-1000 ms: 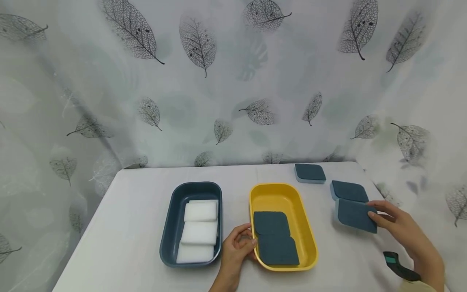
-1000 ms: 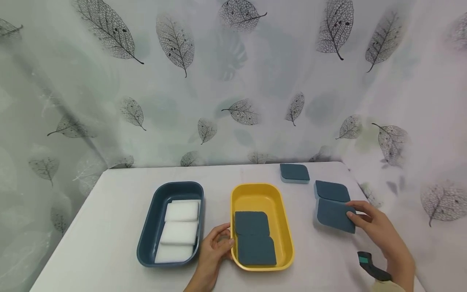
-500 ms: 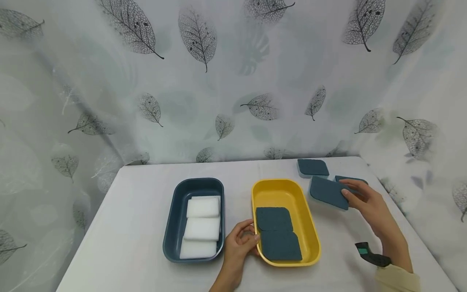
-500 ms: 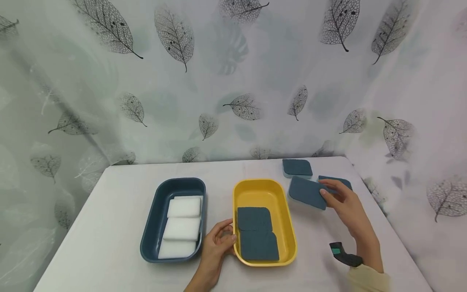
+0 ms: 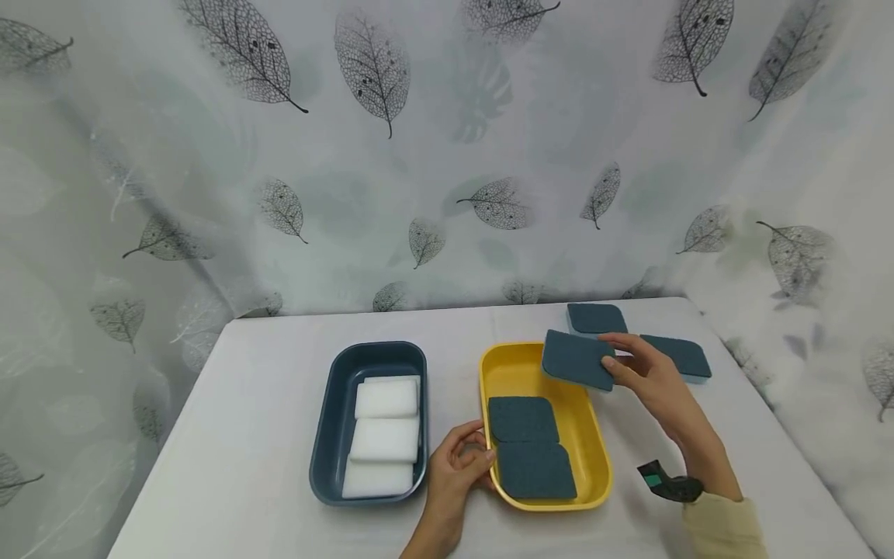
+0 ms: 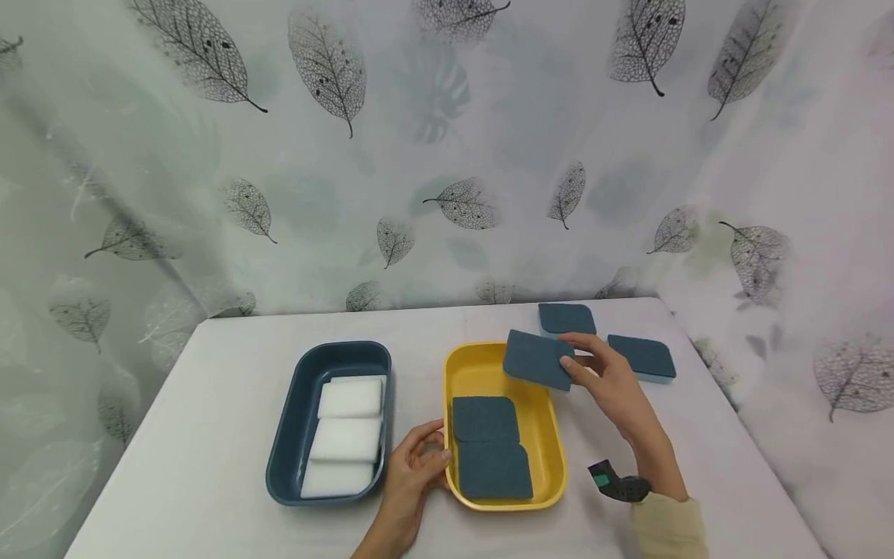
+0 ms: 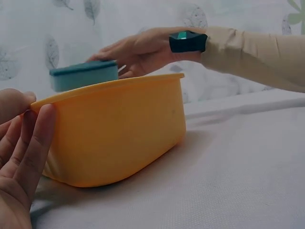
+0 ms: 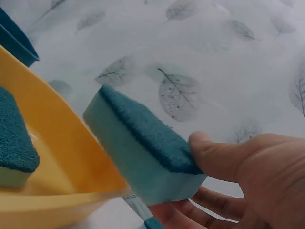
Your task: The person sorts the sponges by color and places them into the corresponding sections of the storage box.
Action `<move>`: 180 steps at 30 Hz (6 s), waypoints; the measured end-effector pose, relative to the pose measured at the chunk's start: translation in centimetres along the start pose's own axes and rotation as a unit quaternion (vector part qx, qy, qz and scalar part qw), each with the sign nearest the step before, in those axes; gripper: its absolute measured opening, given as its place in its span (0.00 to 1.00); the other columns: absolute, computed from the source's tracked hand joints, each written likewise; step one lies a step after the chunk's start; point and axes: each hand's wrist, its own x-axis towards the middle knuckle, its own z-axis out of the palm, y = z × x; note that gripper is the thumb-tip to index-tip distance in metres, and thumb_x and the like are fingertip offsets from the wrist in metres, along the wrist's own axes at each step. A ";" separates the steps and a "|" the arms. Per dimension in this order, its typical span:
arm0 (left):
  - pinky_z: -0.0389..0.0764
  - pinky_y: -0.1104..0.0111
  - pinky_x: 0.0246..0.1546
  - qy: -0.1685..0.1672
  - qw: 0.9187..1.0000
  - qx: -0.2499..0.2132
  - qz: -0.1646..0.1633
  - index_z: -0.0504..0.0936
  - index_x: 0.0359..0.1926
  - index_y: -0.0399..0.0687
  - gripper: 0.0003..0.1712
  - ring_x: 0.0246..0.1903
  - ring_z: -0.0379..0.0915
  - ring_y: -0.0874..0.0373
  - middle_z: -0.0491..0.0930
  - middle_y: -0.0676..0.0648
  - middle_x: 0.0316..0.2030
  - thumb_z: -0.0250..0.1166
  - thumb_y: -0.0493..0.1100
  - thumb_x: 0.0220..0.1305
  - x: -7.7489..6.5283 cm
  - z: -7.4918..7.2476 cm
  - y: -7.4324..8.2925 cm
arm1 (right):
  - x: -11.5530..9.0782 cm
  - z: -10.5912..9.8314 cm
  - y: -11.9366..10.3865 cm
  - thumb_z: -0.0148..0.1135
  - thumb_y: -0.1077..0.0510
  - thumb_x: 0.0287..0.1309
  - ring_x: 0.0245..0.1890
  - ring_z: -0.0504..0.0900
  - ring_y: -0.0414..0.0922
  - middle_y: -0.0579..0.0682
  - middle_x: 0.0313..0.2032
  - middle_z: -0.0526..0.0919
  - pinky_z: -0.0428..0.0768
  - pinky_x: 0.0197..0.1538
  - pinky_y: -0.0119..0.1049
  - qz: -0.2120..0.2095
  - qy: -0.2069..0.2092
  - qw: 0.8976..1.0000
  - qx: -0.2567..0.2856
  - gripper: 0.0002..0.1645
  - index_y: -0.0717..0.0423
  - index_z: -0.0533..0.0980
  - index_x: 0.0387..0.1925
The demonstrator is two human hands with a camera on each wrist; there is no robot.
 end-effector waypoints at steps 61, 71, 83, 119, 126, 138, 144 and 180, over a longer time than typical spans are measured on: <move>0.83 0.74 0.27 0.001 1.000 0.008 0.016 0.73 0.69 0.36 0.33 0.28 0.77 0.66 0.75 0.48 0.47 0.72 0.34 0.64 -0.1 0.3 -0.2 | 3.4 9.6 -3.3 0.70 0.53 0.68 0.52 0.82 0.58 0.68 0.56 0.80 0.83 0.57 0.56 0.020 -0.114 0.961 -0.250 0.36 0.71 0.66 0.65; 0.82 0.74 0.27 0.004 1.000 0.007 0.019 0.73 0.69 0.36 0.34 0.28 0.76 0.66 0.76 0.48 0.47 0.73 0.34 0.63 -0.1 0.1 -0.5 | 2.6 9.8 -4.0 0.71 0.48 0.66 0.67 0.72 0.70 0.78 0.72 0.62 0.74 0.68 0.66 0.063 -0.165 0.962 -0.206 0.56 0.71 0.50 0.78; 0.83 0.73 0.28 -0.002 1.000 0.009 0.006 0.73 0.69 0.37 0.34 0.28 0.77 0.65 0.76 0.48 0.47 0.73 0.34 0.63 0.0 -0.1 0.0 | 2.3 10.2 -4.3 0.70 0.54 0.68 0.70 0.70 0.69 0.77 0.74 0.60 0.72 0.70 0.66 0.072 -0.149 0.965 -0.202 0.52 0.68 0.51 0.79; 0.82 0.74 0.27 0.003 1.000 0.005 0.021 0.73 0.68 0.36 0.34 0.29 0.77 0.66 0.76 0.49 0.47 0.74 0.34 0.62 0.4 0.4 0.3 | 4.7 2.7 -1.8 0.64 0.58 0.72 0.68 0.73 0.69 0.69 0.73 0.67 0.76 0.66 0.65 -0.086 -0.070 0.984 -0.136 0.38 0.62 0.62 0.76; 0.82 0.74 0.26 0.011 1.000 0.011 0.011 0.73 0.67 0.34 0.33 0.28 0.76 0.66 0.76 0.49 0.46 0.72 0.32 0.62 0.3 0.3 0.5 | 7.4 0.5 1.0 0.62 0.55 0.74 0.73 0.64 0.70 0.69 0.75 0.63 0.68 0.70 0.71 -0.099 -0.061 0.978 -0.171 0.38 0.62 0.60 0.77; 0.82 0.73 0.27 0.007 1.000 0.008 0.002 0.72 0.68 0.34 0.34 0.28 0.76 0.65 0.75 0.48 0.46 0.73 0.34 0.62 -0.4 0.4 0.3 | 11.1 -1.7 5.4 0.66 0.51 0.71 0.75 0.55 0.74 0.71 0.77 0.55 0.60 0.71 0.76 -0.088 -0.101 0.951 -0.277 0.47 0.64 0.53 0.80; 0.83 0.73 0.27 0.007 1.000 0.010 0.006 0.72 0.68 0.34 0.34 0.28 0.76 0.66 0.75 0.48 0.46 0.72 0.34 0.63 -0.4 0.3 0.2 | 12.6 -2.1 7.4 0.65 0.49 0.68 0.73 0.54 0.79 0.72 0.77 0.54 0.62 0.67 0.82 -0.058 -0.135 0.931 -0.335 0.50 0.62 0.51 0.80; 0.85 0.73 0.28 -0.009 1.000 0.007 0.026 0.72 0.69 0.35 0.34 0.33 0.80 0.66 0.76 0.48 0.47 0.72 0.35 0.64 0.1 -0.1 0.3 | 6.2 -0.9 0.2 0.73 0.54 0.64 0.67 0.68 0.66 0.66 0.71 0.66 0.72 0.66 0.71 -0.143 -0.068 0.966 -0.206 0.49 0.55 0.58 0.79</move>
